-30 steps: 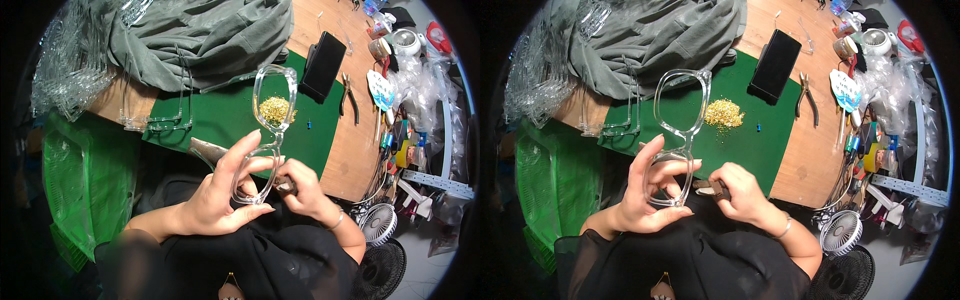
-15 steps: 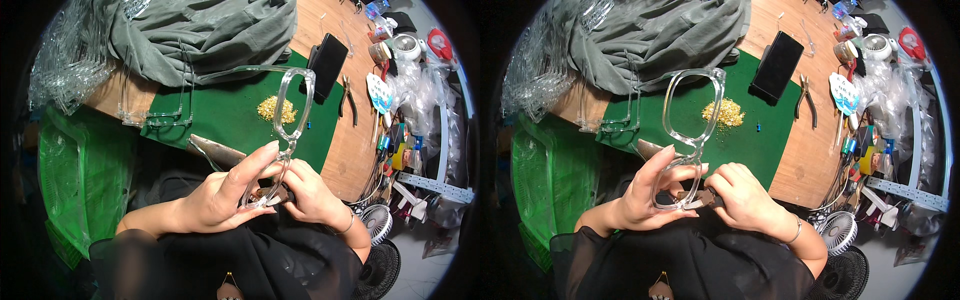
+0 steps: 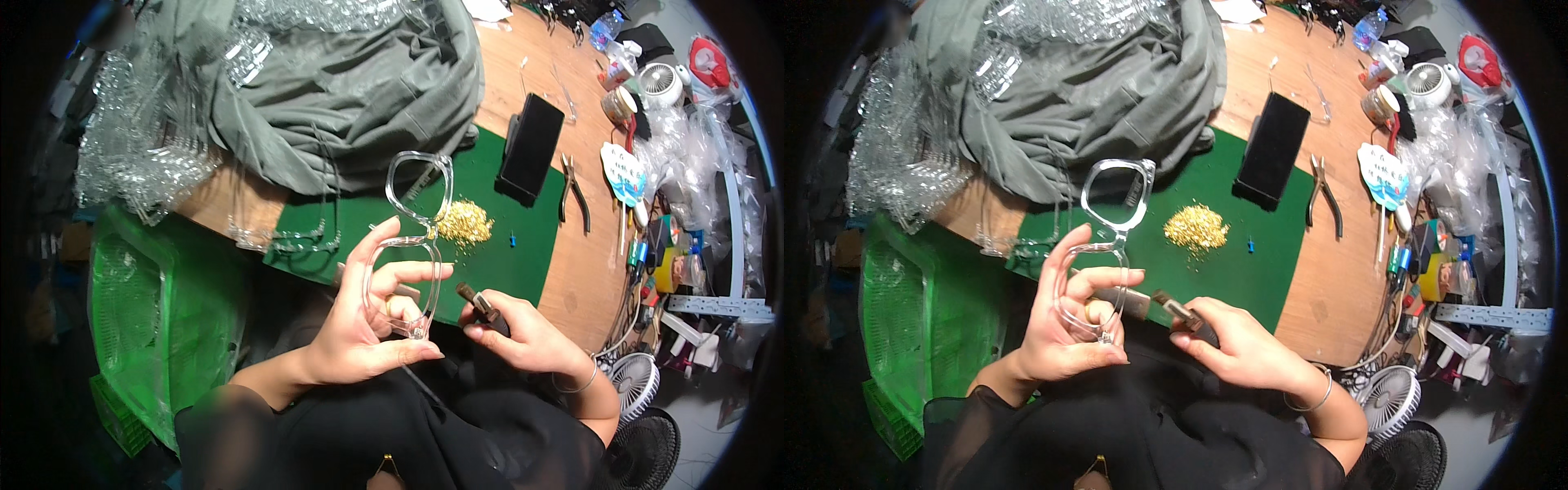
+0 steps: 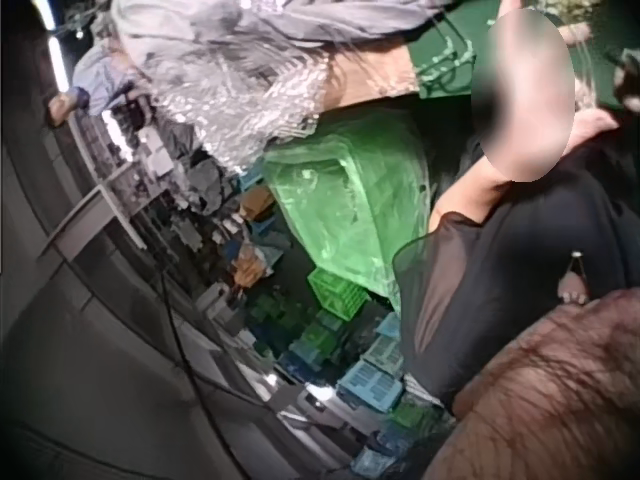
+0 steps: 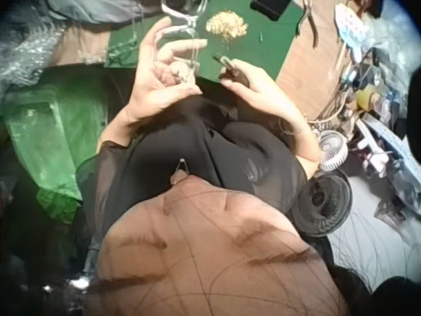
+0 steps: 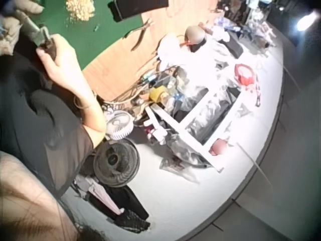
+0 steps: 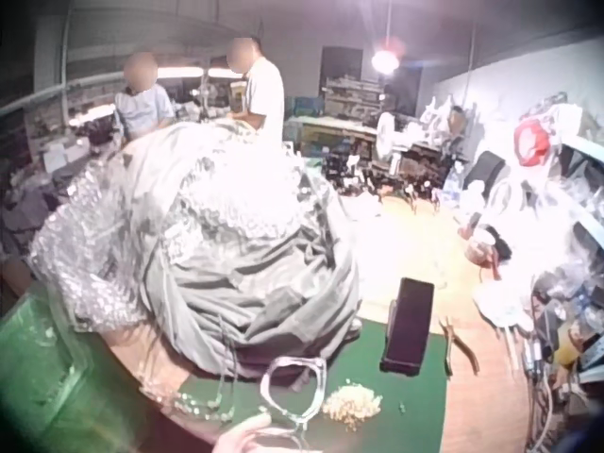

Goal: The person uses pliers to adjust the frame and arms of a pair of clear eyeglasses. They repeatedly grip and bend the metal parts of the glasses while holding the frame in their other hand.

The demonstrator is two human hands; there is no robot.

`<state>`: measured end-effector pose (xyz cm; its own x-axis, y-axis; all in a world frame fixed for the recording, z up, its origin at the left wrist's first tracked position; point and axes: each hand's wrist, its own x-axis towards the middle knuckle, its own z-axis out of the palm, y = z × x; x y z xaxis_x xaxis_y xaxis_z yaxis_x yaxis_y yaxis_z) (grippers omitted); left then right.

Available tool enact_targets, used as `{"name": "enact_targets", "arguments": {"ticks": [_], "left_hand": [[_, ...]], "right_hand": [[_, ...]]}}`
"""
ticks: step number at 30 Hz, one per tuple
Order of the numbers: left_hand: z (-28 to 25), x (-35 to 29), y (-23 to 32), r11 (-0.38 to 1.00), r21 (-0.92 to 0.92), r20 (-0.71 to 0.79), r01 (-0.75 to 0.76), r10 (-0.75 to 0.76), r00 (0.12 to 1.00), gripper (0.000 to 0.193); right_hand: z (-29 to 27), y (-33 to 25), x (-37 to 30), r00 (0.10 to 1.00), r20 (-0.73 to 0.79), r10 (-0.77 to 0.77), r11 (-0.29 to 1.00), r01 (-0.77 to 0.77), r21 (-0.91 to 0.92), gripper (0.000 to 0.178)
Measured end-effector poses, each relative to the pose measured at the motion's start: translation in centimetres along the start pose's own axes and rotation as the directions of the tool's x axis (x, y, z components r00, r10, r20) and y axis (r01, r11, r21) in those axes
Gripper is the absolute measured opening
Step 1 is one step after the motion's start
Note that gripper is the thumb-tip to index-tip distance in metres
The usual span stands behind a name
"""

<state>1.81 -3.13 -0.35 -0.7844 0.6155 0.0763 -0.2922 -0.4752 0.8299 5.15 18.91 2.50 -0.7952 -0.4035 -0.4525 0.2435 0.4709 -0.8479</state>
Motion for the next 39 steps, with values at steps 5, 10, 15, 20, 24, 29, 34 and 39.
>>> {"name": "enact_targets", "arguments": {"ticks": [5,10,15,20,24,29,34,39], "left_hand": [[0.4,0.6,0.5,0.964,-0.262,-0.119,0.043,-0.077,0.99,0.103],[-0.5,0.1,0.5,0.865,-0.5,0.015,0.041,-0.038,0.999,0.091],[-0.4,0.2,0.3,0.779,-0.625,0.031,0.042,-0.029,0.999,0.077],[-0.5,0.6,0.3,0.826,-0.561,0.012,0.044,-0.045,0.999,0.072],[-0.3,0.8,0.6,0.964,-0.261,-0.086,0.047,-0.072,0.994,0.074],[0.3,1.3,-0.1,0.996,-0.048,-0.187,-0.078,0.067,0.98,0.091],[0.8,0.8,0.1,0.998,-0.023,-0.106,0.064,-0.066,0.992,0.099],[0.3,0.3,-1.0,0.98,0.186,-0.076,0.065,-0.052,0.996,0.099]], "right_hand": [[2.6,6.5,2.1,0.939,-0.29,-0.185,0.967,0.122,-0.224,0.021],[3.5,7.2,2.6,0.917,-0.339,-0.212,0.957,0.124,-0.262,0.021],[3.3,7.3,2.4,0.918,-0.342,-0.2,0.965,0.123,-0.233,0.021],[3.2,7.5,2.4,0.921,-0.336,-0.199,0.966,0.127,-0.223,0.02],[3.1,7.7,2.5,0.911,-0.323,-0.258,0.951,0.181,-0.25,0.022],[2.3,4.9,1.0,0.984,-0.172,-0.042,0.999,0.037,-0.035,0.02],[1.5,1.5,-0.1,0.984,0.174,-0.029,0.975,-0.011,0.222,0.028],[0.9,-0.2,0.2,0.958,0.284,-0.03,0.978,-0.031,0.207,0.031]]}}
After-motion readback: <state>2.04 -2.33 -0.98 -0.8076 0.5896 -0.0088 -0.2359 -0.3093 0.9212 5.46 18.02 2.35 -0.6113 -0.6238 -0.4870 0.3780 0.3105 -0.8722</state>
